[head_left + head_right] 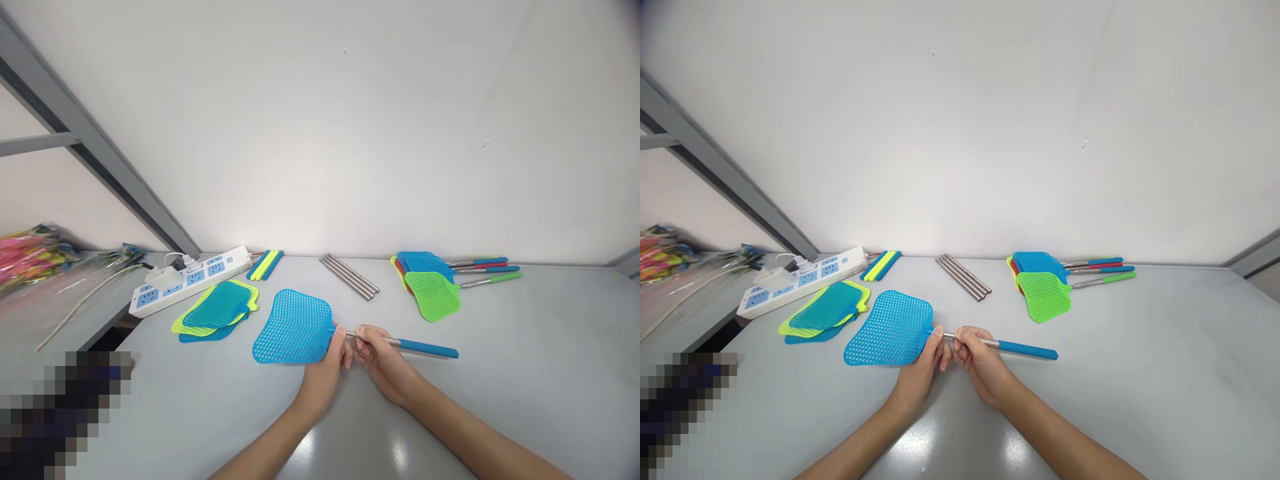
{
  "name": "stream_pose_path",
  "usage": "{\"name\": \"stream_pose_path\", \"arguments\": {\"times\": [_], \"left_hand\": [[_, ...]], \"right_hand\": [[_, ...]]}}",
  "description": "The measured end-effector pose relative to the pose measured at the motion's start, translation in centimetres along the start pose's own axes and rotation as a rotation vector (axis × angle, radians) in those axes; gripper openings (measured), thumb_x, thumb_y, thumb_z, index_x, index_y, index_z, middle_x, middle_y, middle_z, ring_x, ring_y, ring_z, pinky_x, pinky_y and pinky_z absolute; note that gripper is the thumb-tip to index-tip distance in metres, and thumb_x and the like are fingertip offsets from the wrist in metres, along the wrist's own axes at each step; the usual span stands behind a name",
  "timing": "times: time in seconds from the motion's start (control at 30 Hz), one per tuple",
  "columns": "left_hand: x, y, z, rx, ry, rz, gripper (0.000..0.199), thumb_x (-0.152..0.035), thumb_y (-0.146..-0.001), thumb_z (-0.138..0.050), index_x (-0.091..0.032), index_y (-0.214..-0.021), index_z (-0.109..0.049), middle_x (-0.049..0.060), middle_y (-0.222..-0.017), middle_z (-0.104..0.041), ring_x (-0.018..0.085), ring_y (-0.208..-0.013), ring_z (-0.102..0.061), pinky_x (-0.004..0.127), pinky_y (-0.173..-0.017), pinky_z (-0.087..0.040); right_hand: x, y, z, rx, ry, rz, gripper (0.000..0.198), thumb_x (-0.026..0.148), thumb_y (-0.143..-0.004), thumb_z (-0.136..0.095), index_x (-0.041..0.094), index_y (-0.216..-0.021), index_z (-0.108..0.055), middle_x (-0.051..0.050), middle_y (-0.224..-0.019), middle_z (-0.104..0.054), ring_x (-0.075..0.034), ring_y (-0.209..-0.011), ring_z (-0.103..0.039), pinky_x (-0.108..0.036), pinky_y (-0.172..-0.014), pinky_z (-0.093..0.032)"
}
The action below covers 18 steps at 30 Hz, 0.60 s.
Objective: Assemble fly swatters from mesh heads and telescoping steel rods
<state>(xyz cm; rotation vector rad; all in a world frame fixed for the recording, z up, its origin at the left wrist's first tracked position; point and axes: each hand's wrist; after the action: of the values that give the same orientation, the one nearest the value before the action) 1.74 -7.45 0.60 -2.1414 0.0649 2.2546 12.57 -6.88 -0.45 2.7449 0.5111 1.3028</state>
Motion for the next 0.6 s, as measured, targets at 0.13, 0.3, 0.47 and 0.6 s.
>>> {"name": "stream_pose_path", "arguments": {"times": [0.13, 0.3, 0.47, 0.6], "left_hand": [[-0.06, -0.43, 0.32, -0.025, -0.018, 0.028, 0.041, -0.036, -0.081, -0.035, -0.021, -0.044, -0.031, -0.005, -0.043, -0.036, 0.012, -0.046, -0.038, 0.025, -0.060, -0.033], [-0.19, -0.88, 0.58, -0.046, -0.040, 0.027, 0.041, -0.031, -0.081, -0.037, -0.021, -0.042, -0.029, -0.005, -0.041, -0.035, 0.011, -0.045, -0.037, 0.025, -0.060, -0.032], [-0.25, -0.95, 0.73, -0.028, 0.038, 0.013, 0.038, -0.031, -0.080, -0.039, -0.021, -0.044, -0.029, -0.006, -0.040, -0.035, 0.010, -0.042, -0.036, 0.025, -0.057, -0.033], [-0.26, -0.99, 0.80, 0.002, 0.133, 0.004, 0.040, -0.033, -0.080, -0.041, -0.020, -0.045, -0.028, -0.006, -0.040, -0.033, 0.009, -0.041, -0.036, 0.024, -0.053, -0.033]], "right_hand": [[0.10, -0.23, 0.01, -0.042, -0.007, 0.037, 0.027, 0.024, -0.072, -0.053, 0.016, -0.046, -0.047, 0.004, -0.046, -0.033, -0.009, -0.048, -0.028, -0.025, -0.052, -0.028], [0.22, -0.36, 0.14, -0.051, -0.001, 0.052, 0.027, 0.023, -0.071, -0.054, 0.016, -0.045, -0.047, 0.004, -0.046, -0.032, -0.009, -0.048, -0.027, -0.025, -0.051, -0.027], [0.18, -0.43, 0.42, -0.035, -0.009, 0.054, 0.028, 0.023, -0.071, -0.053, 0.016, -0.045, -0.047, 0.004, -0.046, -0.031, -0.009, -0.049, -0.026, -0.025, -0.052, -0.026], [0.25, -0.47, 0.53, 0.007, 0.009, 0.072, 0.028, 0.021, -0.072, -0.052, 0.016, -0.045, -0.047, 0.004, -0.046, -0.033, -0.009, -0.048, -0.027, -0.026, -0.051, -0.025]]}}
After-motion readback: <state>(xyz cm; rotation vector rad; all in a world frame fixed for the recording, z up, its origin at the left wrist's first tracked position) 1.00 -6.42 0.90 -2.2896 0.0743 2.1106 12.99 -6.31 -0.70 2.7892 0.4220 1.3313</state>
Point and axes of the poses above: each hand's wrist, its own y-axis away from the middle knuckle, its own z-axis out of the back of the hand, x = y × z
